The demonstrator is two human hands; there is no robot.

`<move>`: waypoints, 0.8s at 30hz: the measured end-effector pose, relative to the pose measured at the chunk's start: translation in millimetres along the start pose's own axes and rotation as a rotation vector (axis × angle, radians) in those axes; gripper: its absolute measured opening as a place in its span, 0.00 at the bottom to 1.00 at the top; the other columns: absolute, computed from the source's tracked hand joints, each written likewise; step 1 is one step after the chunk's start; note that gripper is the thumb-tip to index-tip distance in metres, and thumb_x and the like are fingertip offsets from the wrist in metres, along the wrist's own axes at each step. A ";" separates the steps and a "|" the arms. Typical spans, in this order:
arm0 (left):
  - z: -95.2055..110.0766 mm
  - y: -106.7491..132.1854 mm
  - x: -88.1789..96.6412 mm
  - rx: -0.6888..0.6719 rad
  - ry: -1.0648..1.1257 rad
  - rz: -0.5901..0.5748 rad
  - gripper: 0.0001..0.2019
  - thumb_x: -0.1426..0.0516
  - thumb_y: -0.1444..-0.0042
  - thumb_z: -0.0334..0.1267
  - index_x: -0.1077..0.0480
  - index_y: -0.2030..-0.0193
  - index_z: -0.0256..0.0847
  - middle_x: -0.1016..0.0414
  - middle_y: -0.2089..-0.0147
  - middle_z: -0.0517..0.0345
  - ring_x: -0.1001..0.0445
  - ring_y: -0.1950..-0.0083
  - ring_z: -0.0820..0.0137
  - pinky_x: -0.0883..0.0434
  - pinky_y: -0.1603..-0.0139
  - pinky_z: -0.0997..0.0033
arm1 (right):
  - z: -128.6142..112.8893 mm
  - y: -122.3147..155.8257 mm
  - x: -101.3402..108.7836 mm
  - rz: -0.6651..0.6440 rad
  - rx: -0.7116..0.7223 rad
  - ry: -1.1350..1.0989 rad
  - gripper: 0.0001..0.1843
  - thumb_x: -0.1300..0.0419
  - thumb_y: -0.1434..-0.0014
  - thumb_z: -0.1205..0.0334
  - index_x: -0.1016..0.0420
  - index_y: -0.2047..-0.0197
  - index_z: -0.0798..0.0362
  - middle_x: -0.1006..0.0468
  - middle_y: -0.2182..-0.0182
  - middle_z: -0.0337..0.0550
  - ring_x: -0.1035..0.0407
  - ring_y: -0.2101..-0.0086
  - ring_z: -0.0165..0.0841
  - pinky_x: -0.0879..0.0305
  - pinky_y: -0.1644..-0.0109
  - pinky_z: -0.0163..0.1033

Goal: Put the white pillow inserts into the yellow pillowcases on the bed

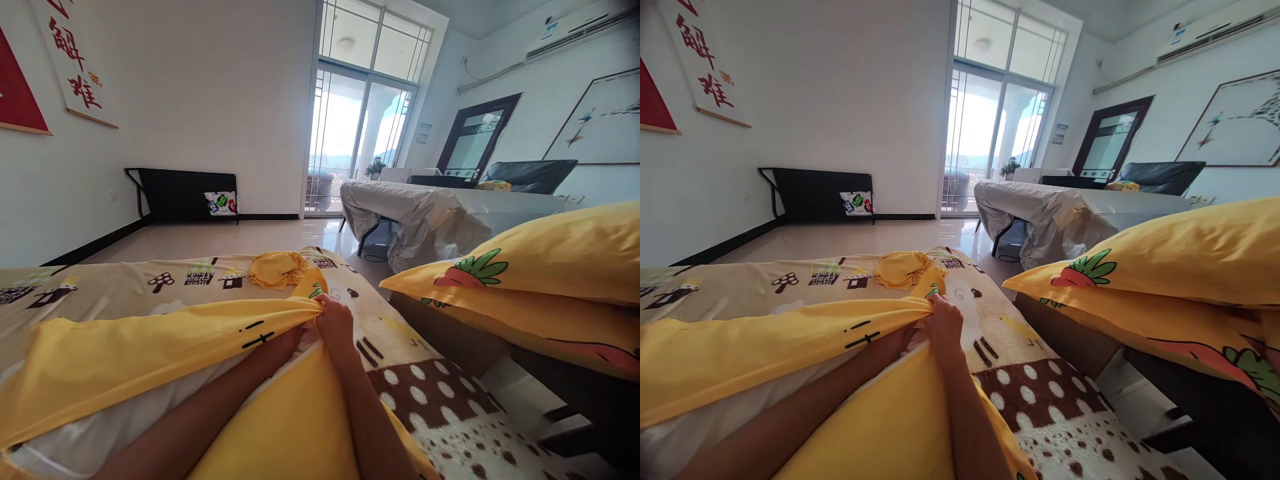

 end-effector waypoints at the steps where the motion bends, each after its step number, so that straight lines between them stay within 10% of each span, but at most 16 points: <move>1: 6.7 4.4 2.9 -0.016 -0.009 -0.015 0.15 0.48 0.40 0.39 0.32 0.47 0.41 0.28 0.49 0.51 0.30 0.49 0.60 0.33 0.46 0.56 | -0.2 -0.5 0.9 0.024 0.022 -0.034 0.19 0.49 0.53 0.75 0.22 0.63 0.50 0.25 0.65 0.45 0.32 0.66 0.32 0.45 0.66 0.33; 8: 77.5 13.6 54.4 -0.004 0.140 -0.093 0.18 0.51 0.41 0.39 0.43 0.82 0.39 0.39 0.78 0.62 0.39 0.74 0.74 0.42 0.71 0.73 | -1.4 -2.4 4.0 0.008 0.067 -0.280 0.22 0.51 0.61 0.78 0.23 0.67 0.53 0.21 0.69 0.42 0.30 0.66 0.32 0.41 0.62 0.32; 15: 87.0 31.0 57.8 0.042 0.098 -0.231 0.14 0.51 0.44 0.36 0.40 0.80 0.38 0.36 0.74 0.60 0.38 0.72 0.73 0.41 0.68 0.73 | -8.1 5.6 10.8 -0.115 0.044 -0.612 0.21 0.50 0.63 0.73 0.26 0.65 0.55 0.23 0.76 0.38 0.31 0.74 0.32 0.42 0.73 0.31; 24: 103.2 44.5 34.9 -0.189 -0.081 -0.236 0.11 0.49 0.46 0.30 0.27 0.60 0.44 0.28 0.53 0.53 0.31 0.53 0.64 0.32 0.50 0.65 | -31.4 29.2 51.1 -0.055 0.275 -0.025 0.16 0.51 0.58 0.77 0.25 0.73 0.53 0.25 0.68 0.45 0.32 0.64 0.34 0.42 0.58 0.35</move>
Point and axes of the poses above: each hand's wrist, its own y-axis away from the middle knuckle, its own x-axis out of the back of the hand, z = x × y, the point moved 8 cm from there along -y, towards the middle knuckle
